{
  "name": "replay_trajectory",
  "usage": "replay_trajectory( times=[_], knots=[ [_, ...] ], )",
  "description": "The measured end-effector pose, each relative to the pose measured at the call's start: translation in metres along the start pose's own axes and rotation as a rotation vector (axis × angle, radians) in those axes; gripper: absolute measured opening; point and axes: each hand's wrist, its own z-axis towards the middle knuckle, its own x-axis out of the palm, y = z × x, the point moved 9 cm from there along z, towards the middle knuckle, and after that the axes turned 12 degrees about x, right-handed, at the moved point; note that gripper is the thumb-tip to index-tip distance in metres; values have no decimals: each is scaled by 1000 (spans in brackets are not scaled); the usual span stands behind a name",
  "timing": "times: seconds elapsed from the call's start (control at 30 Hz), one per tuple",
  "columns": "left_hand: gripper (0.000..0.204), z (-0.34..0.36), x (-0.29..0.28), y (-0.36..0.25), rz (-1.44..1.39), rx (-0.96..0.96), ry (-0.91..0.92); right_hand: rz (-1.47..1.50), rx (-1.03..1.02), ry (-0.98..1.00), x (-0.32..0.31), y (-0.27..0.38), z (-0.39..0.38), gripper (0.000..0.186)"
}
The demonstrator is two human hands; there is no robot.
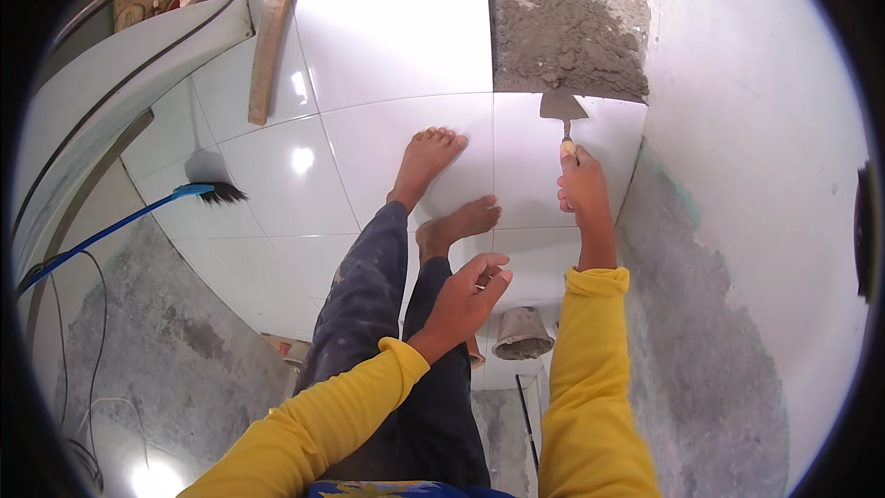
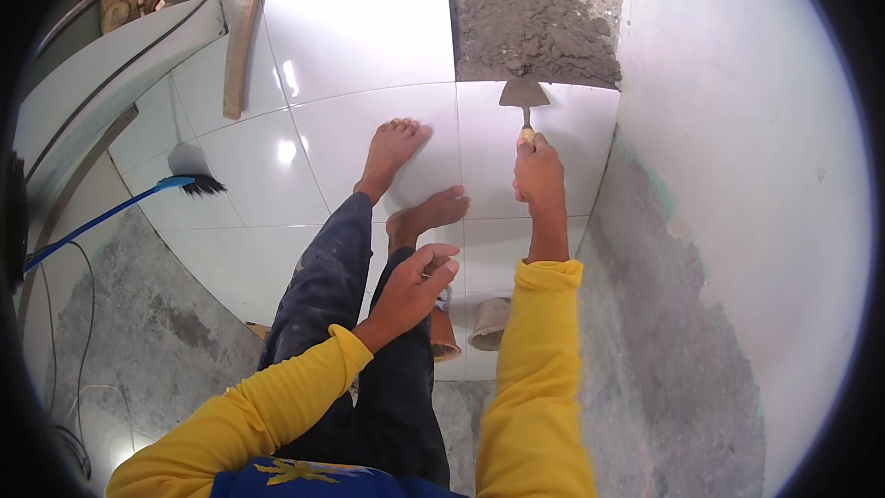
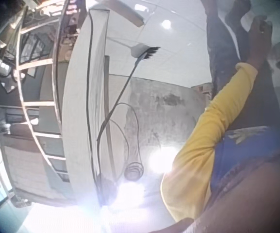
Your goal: The person sweeps a tiled floor with a broom, then uses a trowel to spread cement into a gap between tiles. The person pours additional cement from a bucket onto the floor and continues to spread it with the trowel.
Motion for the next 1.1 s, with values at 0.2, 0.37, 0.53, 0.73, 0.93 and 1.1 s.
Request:
replay_trajectory(
  times=[0.2, 0.37, 0.53, 0.73, 0.93, 1.1],
  knots=[
    [33, -1, 2, -4, 11, 9, 19, 82, -51, 51, 18, 2, 26, 28],
    [32, 0, -6, 0, -3, 5, -19, 125, 13, 93, 41, -11, 9, 30],
    [33, -4, -5, -3, 3, -4, 18, 273, 128, 179, 23, 15, 33, 33],
    [32, -4, -6, -7, 5, 9, 34, 137, 5, 108, -7, 0, 10, 42],
    [32, -2, -8, -4, -1, 0, 22, -6, 26, 132, 22, -4, -9, 47],
    [33, -5, -8, 1, -8, -28, 25, 6, -17, 174, 49, 9, -1, 38]
  ],
)
